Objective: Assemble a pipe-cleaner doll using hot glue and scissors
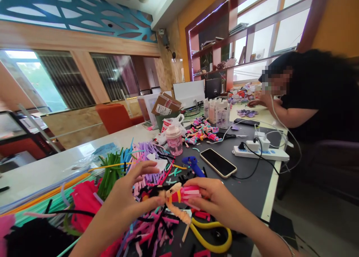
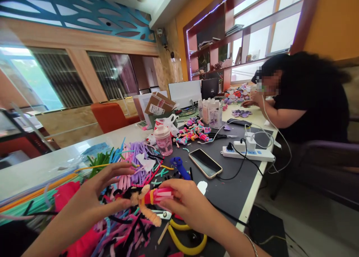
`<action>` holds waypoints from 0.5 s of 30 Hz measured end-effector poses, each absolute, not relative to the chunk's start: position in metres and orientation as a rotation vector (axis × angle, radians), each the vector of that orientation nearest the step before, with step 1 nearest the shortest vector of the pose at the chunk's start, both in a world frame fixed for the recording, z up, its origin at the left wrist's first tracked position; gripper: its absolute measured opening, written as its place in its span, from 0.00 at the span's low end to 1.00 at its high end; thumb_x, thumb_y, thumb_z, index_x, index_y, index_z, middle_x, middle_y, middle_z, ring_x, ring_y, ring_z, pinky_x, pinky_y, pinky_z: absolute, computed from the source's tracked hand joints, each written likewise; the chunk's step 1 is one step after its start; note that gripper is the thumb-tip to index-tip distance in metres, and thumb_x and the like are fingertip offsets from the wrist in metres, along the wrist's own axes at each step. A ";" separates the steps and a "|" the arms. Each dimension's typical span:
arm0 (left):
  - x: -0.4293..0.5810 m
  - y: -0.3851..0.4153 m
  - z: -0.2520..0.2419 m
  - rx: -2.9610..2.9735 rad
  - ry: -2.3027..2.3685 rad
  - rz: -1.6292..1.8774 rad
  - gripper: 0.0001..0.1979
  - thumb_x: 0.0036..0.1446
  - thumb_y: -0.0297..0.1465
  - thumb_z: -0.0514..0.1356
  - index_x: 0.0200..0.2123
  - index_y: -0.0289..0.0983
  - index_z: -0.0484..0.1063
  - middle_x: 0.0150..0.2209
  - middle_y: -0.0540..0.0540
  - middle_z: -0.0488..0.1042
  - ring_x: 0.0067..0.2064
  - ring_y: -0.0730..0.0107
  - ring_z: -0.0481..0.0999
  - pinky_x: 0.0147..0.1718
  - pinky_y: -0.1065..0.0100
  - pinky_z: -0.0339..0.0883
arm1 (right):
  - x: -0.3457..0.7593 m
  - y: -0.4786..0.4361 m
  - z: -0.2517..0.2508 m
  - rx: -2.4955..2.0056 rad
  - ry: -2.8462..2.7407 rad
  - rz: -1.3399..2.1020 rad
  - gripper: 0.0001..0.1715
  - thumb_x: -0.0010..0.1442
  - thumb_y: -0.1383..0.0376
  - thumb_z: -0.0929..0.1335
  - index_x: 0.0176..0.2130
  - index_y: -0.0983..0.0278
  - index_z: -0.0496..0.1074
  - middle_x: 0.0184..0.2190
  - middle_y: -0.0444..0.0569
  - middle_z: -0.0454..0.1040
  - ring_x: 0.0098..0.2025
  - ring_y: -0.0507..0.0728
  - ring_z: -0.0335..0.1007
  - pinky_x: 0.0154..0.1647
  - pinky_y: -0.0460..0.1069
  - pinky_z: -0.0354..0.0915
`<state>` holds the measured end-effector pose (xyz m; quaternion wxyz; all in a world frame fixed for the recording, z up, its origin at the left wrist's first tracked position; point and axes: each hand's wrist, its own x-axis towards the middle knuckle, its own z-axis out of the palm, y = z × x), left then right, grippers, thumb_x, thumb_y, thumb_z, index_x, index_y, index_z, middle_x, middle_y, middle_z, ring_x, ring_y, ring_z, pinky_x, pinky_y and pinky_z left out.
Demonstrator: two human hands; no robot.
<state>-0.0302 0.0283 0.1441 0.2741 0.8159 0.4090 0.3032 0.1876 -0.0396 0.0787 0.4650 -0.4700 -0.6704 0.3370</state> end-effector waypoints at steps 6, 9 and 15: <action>-0.021 0.023 0.136 2.367 1.003 0.301 0.32 0.41 0.36 0.68 0.52 0.46 0.66 0.50 0.47 0.73 0.51 0.56 0.70 0.49 0.61 0.61 | 0.187 -0.041 0.078 -1.153 -1.731 0.771 0.14 0.57 0.62 0.68 0.43 0.64 0.74 0.36 0.48 0.76 0.33 0.52 0.69 0.32 0.44 0.65; -0.013 0.023 0.134 2.392 1.028 0.179 0.25 0.45 0.37 0.65 0.48 0.42 0.69 0.43 0.48 0.75 0.45 0.59 0.72 0.42 0.66 0.62 | 0.186 -0.042 0.080 -1.157 -1.738 0.771 0.14 0.57 0.61 0.68 0.43 0.64 0.74 0.37 0.47 0.76 0.32 0.51 0.70 0.34 0.44 0.65; -0.008 0.031 0.126 2.392 0.868 0.094 0.17 0.48 0.38 0.63 0.41 0.39 0.72 0.37 0.49 0.76 0.37 0.66 0.71 0.36 0.70 0.60 | 0.184 -0.042 0.082 -1.268 -1.739 0.684 0.12 0.55 0.64 0.69 0.41 0.63 0.76 0.34 0.44 0.78 0.35 0.52 0.72 0.37 0.44 0.64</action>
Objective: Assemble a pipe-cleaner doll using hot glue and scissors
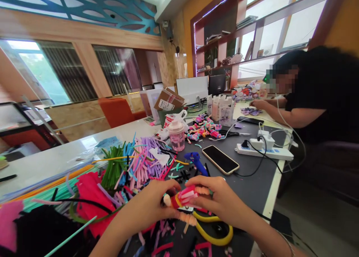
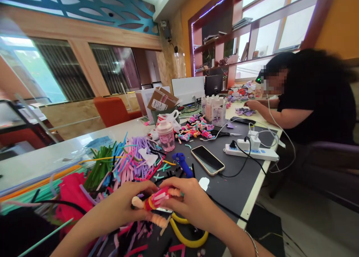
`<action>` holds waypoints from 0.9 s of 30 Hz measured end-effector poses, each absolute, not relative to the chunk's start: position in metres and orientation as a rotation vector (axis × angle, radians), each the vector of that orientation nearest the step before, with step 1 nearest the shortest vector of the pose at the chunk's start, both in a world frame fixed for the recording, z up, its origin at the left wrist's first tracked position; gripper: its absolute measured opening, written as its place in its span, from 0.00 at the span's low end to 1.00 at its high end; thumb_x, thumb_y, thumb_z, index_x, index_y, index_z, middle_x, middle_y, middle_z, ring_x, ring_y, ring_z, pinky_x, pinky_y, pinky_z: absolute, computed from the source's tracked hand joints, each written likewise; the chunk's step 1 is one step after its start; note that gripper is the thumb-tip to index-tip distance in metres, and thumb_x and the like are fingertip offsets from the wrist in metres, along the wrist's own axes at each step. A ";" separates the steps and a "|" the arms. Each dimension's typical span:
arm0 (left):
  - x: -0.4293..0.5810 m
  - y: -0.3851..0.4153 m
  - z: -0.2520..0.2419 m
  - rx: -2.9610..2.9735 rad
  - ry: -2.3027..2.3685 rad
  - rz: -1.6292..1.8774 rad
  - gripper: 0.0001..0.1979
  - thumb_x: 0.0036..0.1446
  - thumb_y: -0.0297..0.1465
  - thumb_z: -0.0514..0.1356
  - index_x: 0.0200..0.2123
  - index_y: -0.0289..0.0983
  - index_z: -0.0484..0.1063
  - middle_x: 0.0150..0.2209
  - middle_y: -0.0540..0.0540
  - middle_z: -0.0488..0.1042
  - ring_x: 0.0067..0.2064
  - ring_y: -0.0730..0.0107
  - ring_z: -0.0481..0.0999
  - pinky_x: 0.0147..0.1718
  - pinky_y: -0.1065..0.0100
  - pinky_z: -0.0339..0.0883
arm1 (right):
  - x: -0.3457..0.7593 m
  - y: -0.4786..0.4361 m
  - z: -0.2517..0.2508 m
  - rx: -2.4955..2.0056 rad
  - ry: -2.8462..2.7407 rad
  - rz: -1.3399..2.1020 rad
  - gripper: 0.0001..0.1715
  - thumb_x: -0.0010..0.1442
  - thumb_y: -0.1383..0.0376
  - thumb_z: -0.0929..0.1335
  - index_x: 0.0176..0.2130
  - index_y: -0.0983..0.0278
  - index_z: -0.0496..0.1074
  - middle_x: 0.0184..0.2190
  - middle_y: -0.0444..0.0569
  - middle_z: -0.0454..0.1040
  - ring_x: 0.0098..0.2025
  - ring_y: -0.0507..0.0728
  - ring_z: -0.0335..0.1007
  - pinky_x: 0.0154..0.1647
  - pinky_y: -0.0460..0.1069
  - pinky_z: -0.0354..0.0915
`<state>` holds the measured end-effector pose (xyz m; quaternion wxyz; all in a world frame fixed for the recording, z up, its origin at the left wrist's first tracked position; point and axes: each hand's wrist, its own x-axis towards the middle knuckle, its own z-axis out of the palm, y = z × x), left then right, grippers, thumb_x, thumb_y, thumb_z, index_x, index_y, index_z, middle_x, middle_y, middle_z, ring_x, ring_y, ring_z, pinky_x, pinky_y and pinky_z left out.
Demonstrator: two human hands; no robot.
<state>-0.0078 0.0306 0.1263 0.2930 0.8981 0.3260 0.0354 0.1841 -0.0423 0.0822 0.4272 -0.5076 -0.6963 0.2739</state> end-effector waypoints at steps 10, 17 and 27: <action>-0.009 0.041 0.121 2.337 0.854 0.159 0.12 0.49 0.32 0.61 0.38 0.36 0.74 0.34 0.51 0.75 0.35 0.69 0.69 0.34 0.72 0.58 | 0.190 -0.036 0.074 -1.244 -1.617 0.680 0.17 0.53 0.61 0.70 0.43 0.63 0.72 0.39 0.48 0.77 0.38 0.54 0.73 0.40 0.48 0.68; -0.016 0.047 0.123 2.337 0.880 0.213 0.13 0.48 0.35 0.60 0.37 0.36 0.75 0.32 0.50 0.75 0.35 0.68 0.69 0.34 0.72 0.60 | 0.200 -0.034 0.073 -1.233 -1.497 0.521 0.11 0.53 0.60 0.69 0.36 0.63 0.74 0.32 0.48 0.78 0.33 0.54 0.74 0.37 0.49 0.71; -0.026 0.053 0.127 2.310 0.965 0.279 0.13 0.48 0.36 0.60 0.36 0.36 0.74 0.30 0.51 0.74 0.32 0.69 0.69 0.31 0.72 0.60 | 0.205 -0.029 0.073 -1.306 -1.523 0.454 0.11 0.55 0.58 0.67 0.33 0.63 0.75 0.30 0.47 0.78 0.31 0.54 0.73 0.35 0.48 0.69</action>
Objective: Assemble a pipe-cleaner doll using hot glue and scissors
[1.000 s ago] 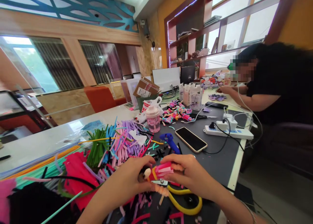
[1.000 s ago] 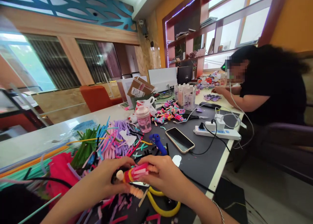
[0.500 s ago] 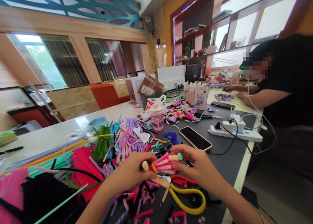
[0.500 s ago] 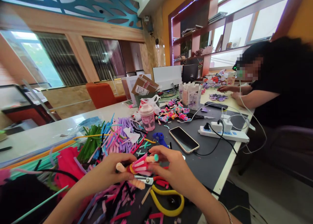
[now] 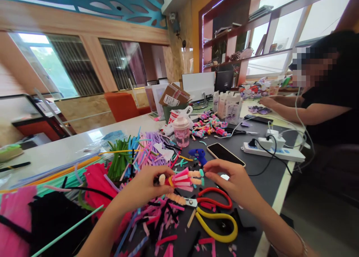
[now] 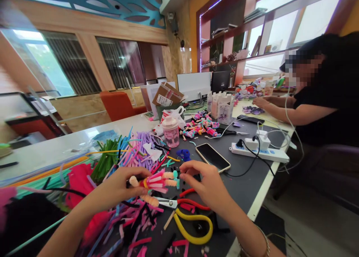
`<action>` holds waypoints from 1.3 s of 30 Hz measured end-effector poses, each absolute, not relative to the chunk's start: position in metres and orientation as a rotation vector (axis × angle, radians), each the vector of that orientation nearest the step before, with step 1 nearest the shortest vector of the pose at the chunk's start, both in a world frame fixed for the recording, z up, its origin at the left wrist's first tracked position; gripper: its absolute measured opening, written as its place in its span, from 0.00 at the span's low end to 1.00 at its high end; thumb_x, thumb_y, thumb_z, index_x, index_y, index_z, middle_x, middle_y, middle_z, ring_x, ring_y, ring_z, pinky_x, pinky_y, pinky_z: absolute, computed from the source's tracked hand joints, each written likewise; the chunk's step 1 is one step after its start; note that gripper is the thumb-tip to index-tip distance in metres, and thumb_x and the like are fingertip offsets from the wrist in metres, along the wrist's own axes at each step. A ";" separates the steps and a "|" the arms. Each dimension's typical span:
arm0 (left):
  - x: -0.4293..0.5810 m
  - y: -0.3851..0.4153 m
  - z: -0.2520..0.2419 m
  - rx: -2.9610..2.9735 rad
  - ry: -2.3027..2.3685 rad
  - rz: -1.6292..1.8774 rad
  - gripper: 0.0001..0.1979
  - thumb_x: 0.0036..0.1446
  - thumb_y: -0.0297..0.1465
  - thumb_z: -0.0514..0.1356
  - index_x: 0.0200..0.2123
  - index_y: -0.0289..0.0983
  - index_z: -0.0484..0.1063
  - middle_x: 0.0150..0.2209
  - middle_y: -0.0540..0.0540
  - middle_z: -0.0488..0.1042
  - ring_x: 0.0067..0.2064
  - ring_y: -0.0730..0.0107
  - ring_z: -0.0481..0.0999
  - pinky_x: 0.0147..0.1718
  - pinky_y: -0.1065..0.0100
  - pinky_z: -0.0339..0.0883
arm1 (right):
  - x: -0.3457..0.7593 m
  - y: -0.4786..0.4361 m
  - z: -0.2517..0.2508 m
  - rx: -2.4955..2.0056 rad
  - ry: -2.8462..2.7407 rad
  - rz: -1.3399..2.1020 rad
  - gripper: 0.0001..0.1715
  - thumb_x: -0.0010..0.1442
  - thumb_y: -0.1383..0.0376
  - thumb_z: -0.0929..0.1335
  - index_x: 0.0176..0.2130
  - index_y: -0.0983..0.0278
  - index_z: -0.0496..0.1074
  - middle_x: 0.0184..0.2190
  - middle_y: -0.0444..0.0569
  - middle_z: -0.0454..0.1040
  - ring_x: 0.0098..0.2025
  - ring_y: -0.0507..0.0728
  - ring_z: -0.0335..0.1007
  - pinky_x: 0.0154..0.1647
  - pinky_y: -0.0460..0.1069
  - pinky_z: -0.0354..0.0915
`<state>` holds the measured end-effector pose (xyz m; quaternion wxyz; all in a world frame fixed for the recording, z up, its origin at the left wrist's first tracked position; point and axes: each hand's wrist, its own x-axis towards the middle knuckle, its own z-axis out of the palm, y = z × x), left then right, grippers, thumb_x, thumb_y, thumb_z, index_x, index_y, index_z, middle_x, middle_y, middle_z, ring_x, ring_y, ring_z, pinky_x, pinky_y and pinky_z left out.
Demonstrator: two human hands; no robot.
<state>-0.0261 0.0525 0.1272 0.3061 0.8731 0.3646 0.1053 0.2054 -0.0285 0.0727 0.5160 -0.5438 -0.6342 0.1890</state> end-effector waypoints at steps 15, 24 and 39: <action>-0.048 0.074 0.125 2.309 1.243 0.514 0.12 0.47 0.39 0.60 0.30 0.35 0.71 0.24 0.53 0.64 0.28 0.72 0.63 0.27 0.71 0.56 | 0.205 -0.017 0.056 -1.919 -2.119 0.607 0.05 0.51 0.70 0.68 0.30 0.63 0.75 0.28 0.49 0.76 0.29 0.56 0.71 0.27 0.46 0.57; -0.041 0.074 0.120 2.352 1.215 0.402 0.10 0.46 0.37 0.58 0.27 0.36 0.68 0.23 0.54 0.60 0.28 0.72 0.61 0.28 0.71 0.53 | 0.188 -0.002 0.036 -1.804 -2.172 0.452 0.13 0.58 0.68 0.64 0.42 0.65 0.75 0.38 0.54 0.76 0.43 0.60 0.70 0.44 0.50 0.62; -0.034 0.078 0.095 2.249 1.151 0.198 0.12 0.42 0.40 0.59 0.24 0.38 0.61 0.20 0.55 0.58 0.25 0.72 0.58 0.23 0.71 0.47 | 0.189 0.007 0.019 -1.720 -2.191 0.410 0.10 0.59 0.66 0.66 0.37 0.65 0.77 0.37 0.54 0.76 0.44 0.59 0.69 0.47 0.50 0.62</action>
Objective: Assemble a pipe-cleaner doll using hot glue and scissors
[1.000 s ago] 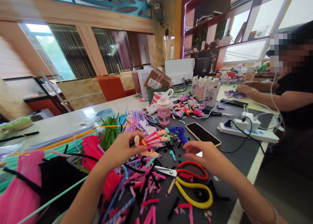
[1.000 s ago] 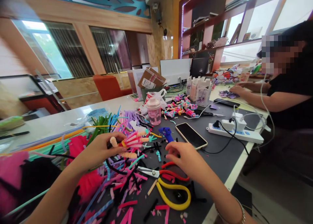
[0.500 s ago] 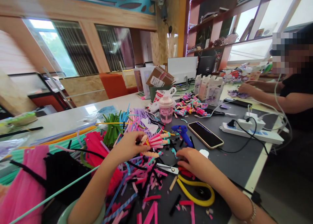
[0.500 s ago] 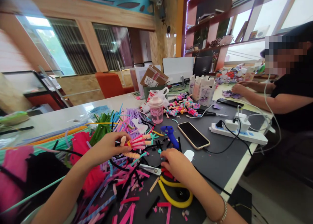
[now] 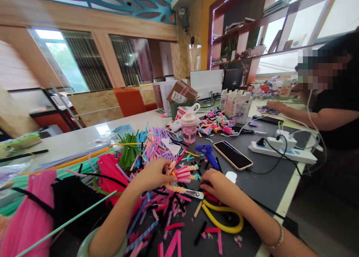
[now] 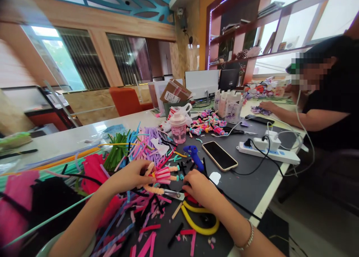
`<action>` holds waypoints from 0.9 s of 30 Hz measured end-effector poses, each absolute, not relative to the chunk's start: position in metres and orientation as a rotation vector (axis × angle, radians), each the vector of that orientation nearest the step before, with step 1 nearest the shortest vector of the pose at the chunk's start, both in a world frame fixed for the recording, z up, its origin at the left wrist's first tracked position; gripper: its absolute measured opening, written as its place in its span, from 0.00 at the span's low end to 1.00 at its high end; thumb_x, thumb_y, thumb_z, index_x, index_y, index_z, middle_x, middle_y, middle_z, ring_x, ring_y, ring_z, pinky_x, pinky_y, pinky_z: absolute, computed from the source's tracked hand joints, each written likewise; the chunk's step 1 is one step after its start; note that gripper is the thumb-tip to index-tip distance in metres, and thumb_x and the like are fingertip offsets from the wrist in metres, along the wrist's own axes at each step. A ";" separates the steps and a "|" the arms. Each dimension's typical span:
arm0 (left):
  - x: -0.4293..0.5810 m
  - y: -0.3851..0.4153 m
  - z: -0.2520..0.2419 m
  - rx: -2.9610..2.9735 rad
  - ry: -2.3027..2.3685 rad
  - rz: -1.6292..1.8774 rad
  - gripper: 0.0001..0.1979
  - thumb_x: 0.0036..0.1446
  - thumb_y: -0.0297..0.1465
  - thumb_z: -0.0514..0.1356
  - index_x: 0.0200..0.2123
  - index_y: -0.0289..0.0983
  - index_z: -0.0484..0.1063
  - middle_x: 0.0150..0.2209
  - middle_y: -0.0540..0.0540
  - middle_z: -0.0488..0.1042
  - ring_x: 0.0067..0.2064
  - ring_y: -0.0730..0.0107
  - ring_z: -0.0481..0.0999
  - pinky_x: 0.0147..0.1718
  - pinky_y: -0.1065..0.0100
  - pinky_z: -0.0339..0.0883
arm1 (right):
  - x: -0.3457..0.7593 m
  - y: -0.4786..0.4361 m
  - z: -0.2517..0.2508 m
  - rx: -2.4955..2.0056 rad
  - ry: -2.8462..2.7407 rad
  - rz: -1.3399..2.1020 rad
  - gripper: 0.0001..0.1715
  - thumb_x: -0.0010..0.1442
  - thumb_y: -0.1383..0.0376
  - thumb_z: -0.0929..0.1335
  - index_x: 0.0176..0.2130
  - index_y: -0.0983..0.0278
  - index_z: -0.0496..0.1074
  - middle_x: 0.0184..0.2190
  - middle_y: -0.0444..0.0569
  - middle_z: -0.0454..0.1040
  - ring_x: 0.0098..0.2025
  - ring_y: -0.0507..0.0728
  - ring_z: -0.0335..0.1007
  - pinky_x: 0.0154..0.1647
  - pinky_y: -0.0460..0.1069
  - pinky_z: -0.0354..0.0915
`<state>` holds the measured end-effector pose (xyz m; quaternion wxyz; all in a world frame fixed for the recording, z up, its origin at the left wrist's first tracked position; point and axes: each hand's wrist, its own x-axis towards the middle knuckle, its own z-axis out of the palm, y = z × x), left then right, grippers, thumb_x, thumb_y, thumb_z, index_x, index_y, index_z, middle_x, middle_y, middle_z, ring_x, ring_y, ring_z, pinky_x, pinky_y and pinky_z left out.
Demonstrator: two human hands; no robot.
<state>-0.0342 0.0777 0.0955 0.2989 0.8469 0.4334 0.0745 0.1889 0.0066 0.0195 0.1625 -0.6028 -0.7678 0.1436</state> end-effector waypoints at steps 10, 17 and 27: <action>-0.027 0.084 0.066 2.241 1.228 0.008 0.11 0.41 0.37 0.60 0.27 0.37 0.66 0.25 0.53 0.66 0.29 0.70 0.64 0.26 0.71 0.52 | 0.196 0.010 0.026 -1.771 -1.941 0.437 0.03 0.50 0.72 0.69 0.28 0.65 0.74 0.27 0.47 0.75 0.31 0.53 0.69 0.33 0.46 0.61; -0.032 0.081 0.074 2.295 1.243 -0.029 0.10 0.42 0.37 0.60 0.26 0.38 0.64 0.23 0.53 0.65 0.28 0.69 0.65 0.24 0.71 0.52 | 0.200 0.012 0.019 -1.677 -1.857 0.402 0.07 0.53 0.69 0.65 0.35 0.64 0.71 0.26 0.45 0.74 0.30 0.53 0.69 0.34 0.47 0.62; -0.046 0.089 0.088 2.381 1.389 0.072 0.13 0.47 0.39 0.60 0.32 0.36 0.71 0.25 0.49 0.72 0.30 0.65 0.71 0.26 0.70 0.56 | 0.202 0.011 0.017 -1.667 -1.854 0.464 0.18 0.58 0.66 0.60 0.46 0.63 0.70 0.28 0.47 0.78 0.31 0.56 0.73 0.36 0.49 0.62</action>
